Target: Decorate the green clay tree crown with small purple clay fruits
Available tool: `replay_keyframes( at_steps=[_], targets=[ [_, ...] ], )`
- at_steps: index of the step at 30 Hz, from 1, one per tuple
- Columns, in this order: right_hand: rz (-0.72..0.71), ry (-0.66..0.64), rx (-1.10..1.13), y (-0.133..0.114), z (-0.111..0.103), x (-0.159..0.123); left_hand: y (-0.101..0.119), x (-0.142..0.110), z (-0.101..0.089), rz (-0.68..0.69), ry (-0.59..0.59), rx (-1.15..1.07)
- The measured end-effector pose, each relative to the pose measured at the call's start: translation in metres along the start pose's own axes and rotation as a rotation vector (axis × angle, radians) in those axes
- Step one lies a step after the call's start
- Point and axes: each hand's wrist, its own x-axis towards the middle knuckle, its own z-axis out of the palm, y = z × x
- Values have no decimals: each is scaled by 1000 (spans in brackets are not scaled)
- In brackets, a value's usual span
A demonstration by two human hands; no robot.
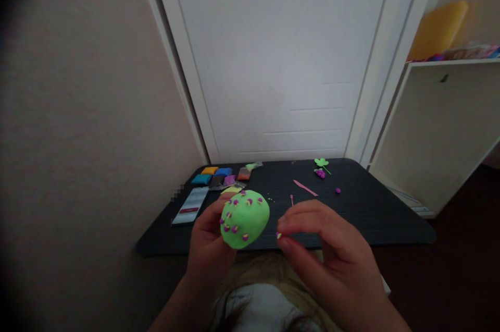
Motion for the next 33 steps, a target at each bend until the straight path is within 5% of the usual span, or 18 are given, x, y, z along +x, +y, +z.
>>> replay_keyframes(
  at_steps=[7, 22, 33],
  targets=[
    [3, 13, 4, -18, 8, 3, 4, -6, 5, 82, 9, -3],
    [-48, -102, -36, -10, 1, 5, 4, -10, 7, 107, 4, 76],
    [-15, -58, -20, -7, 2, 3, 5, -10, 6, 77, -25, 98]
  ],
)
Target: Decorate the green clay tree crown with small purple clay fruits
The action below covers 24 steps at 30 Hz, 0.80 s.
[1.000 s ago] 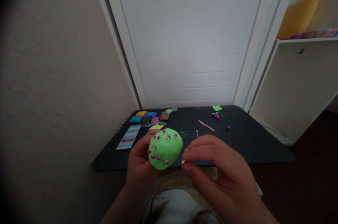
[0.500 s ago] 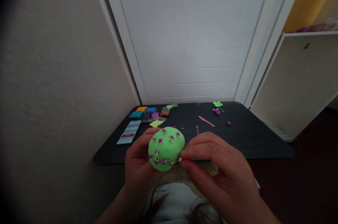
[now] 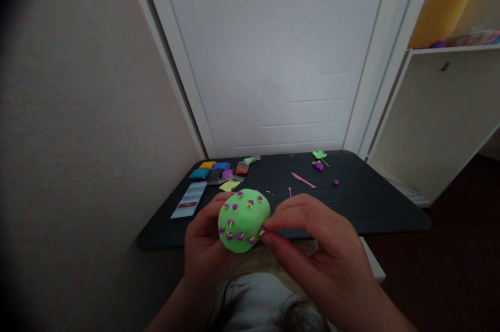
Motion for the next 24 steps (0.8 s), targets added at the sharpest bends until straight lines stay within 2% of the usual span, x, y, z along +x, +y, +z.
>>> replay_keyframes(
  at_steps=[6, 13, 21, 24],
  targets=[
    [9, 7, 25, 4, 1, 0, -6, -1, 4, -9, 14, -114],
    [0, 81, 83, -1, 5, -5, -7, -5, 16, -44, 47, -241],
    [-41, 187, -15, -10, 12, -4, -5, -7, 14, 102, 105, -38],
    [-70, 144, -68, -9, 9, -3, -2, -8, 13, 152, 106, 57]
  ],
)
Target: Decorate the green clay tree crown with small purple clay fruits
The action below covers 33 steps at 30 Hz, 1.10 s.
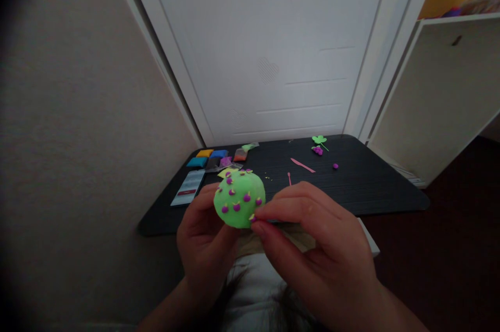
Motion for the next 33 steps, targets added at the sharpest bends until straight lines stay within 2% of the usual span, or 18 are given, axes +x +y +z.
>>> replay_keyframes(
  at_steps=[4, 9, 17, 22, 33],
  targets=[
    [-49, -73, -22, 2, -4, 0, 2, -1, -1, 66, 3, 62],
    [33, -5, -5, -2, 0, -2, 2, -1, -1, 103, 5, 104],
    [70, -11, 39, -1, 1, -5, 2, 0, -2, 168, 7, 142],
    [76, -29, 76, 0, 1, -6, 3, -1, -1, 149, -9, 131],
    [5, 32, 37, -1, 5, -7, 5, -3, 0, 114, 9, 141]
  ],
)
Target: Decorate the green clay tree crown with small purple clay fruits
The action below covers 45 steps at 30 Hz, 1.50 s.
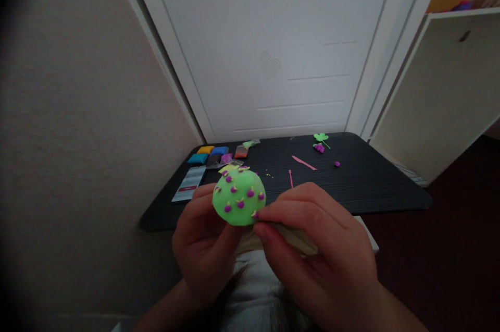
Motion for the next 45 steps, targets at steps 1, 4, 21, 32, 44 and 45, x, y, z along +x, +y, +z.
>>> replay_keyframes(
  at_steps=[1, 4, 21, 32, 44, 45],
  targets=[
    [-11, -5, -7, 1, 0, -1, 0, 0, 0, 2, 4, 7],
    [-64, -17, -48, 6, -3, -3, 0, -1, 1, 12, 12, 11],
    [-207, -22, -266, 9, -1, 6, 0, 0, 3, 127, 42, 106],
    [-239, 58, -295, 14, 3, 2, 0, -7, 4, 209, 40, 240],
    [-240, 79, -289, 20, 7, -2, -1, -14, 2, 258, 44, 331],
    [-248, 86, -276, 20, 6, -2, -1, -14, 2, 268, 38, 338]
  ],
)
